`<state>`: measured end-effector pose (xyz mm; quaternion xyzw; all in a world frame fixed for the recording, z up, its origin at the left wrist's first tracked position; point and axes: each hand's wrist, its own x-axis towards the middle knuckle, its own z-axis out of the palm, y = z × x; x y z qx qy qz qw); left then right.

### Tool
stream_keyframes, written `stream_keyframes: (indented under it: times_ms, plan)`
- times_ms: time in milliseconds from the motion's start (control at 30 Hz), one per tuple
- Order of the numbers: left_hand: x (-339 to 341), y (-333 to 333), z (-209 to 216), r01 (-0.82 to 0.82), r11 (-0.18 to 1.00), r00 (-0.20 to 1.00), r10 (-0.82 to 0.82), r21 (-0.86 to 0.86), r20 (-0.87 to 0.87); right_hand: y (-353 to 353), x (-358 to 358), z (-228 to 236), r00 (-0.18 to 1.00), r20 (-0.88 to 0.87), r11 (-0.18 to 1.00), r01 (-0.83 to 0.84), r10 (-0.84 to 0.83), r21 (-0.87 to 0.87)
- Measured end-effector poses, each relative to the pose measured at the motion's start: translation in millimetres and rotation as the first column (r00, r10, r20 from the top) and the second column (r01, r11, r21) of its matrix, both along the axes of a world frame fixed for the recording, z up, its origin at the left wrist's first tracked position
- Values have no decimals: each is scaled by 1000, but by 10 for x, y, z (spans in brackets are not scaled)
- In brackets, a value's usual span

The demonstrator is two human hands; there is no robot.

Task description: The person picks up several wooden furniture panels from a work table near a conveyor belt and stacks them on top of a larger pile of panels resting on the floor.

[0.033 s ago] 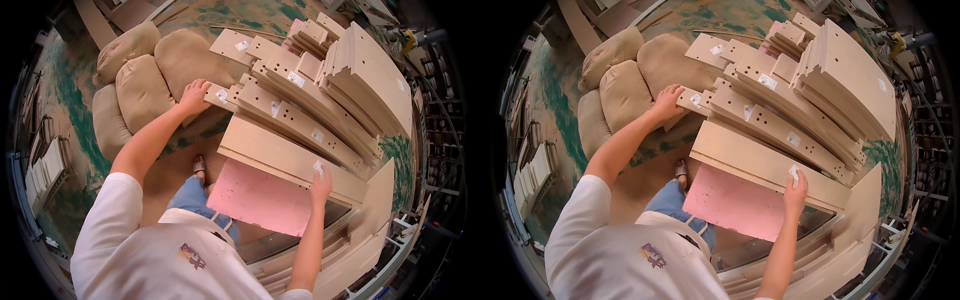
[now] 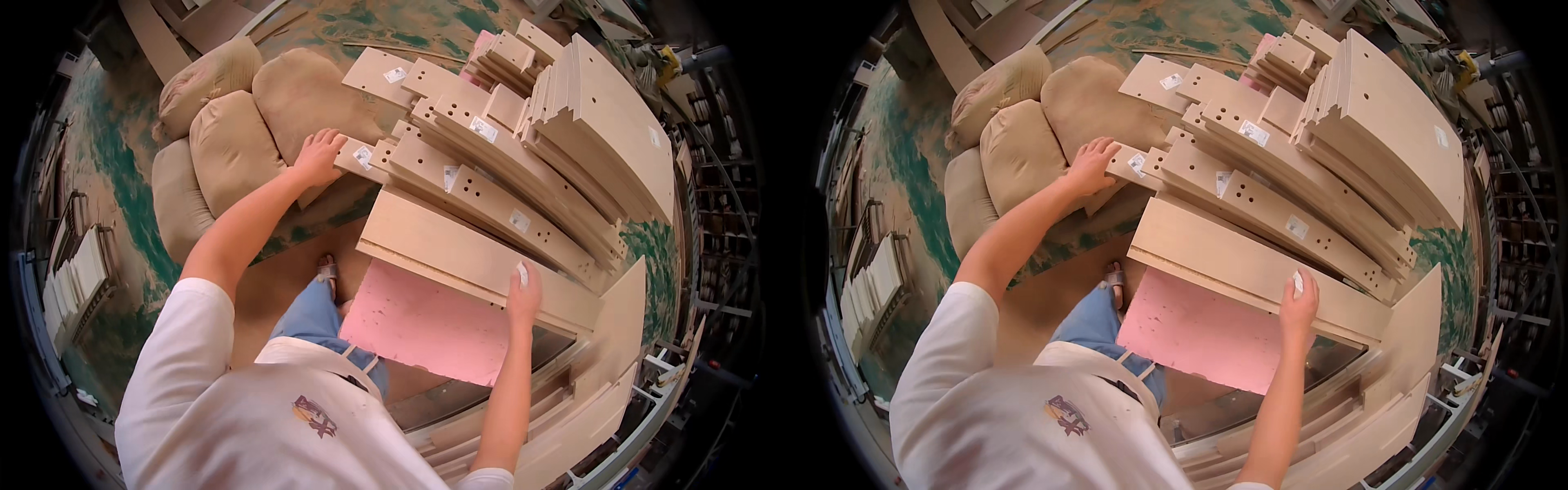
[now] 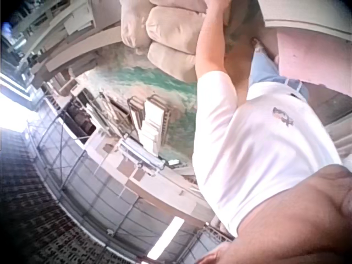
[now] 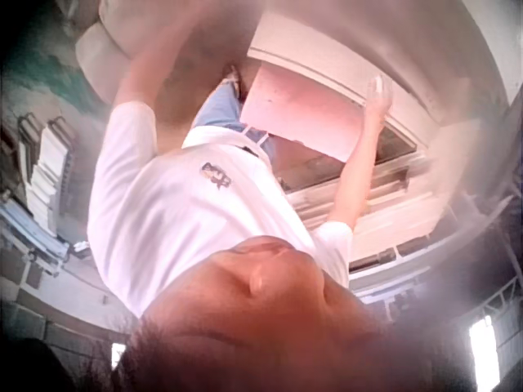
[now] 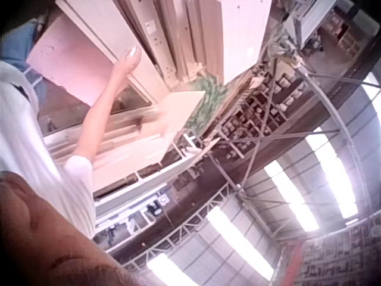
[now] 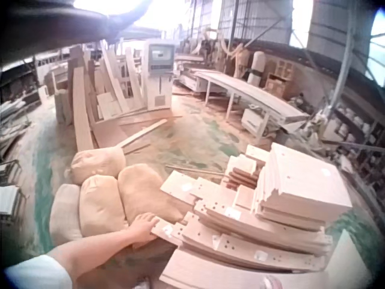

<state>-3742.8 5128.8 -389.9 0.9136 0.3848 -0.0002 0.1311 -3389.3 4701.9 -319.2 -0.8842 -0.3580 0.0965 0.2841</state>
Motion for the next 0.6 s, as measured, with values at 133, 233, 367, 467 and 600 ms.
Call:
stream_keyframes:
  times_ms: [133,233,367,467,600]
  plan:
    - [221,468,20,177,983,966,-182,-42,-182,677,141,-151,987,129,995,-96,95,1]
    - [481,749,28,253,883,946,-311,-396,-87,1231,283,-125,982,134,990,-140,137,11]
    - [958,896,81,171,599,982,-172,-783,82,1757,509,-31,995,-14,970,-97,97,-224]
    - [1077,869,-184,214,549,974,-184,-808,133,2040,730,-191,960,-272,886,-178,62,-428]
    - [1508,786,51,121,455,989,-130,-882,69,2256,797,-163,945,-269,722,-319,188,-614]
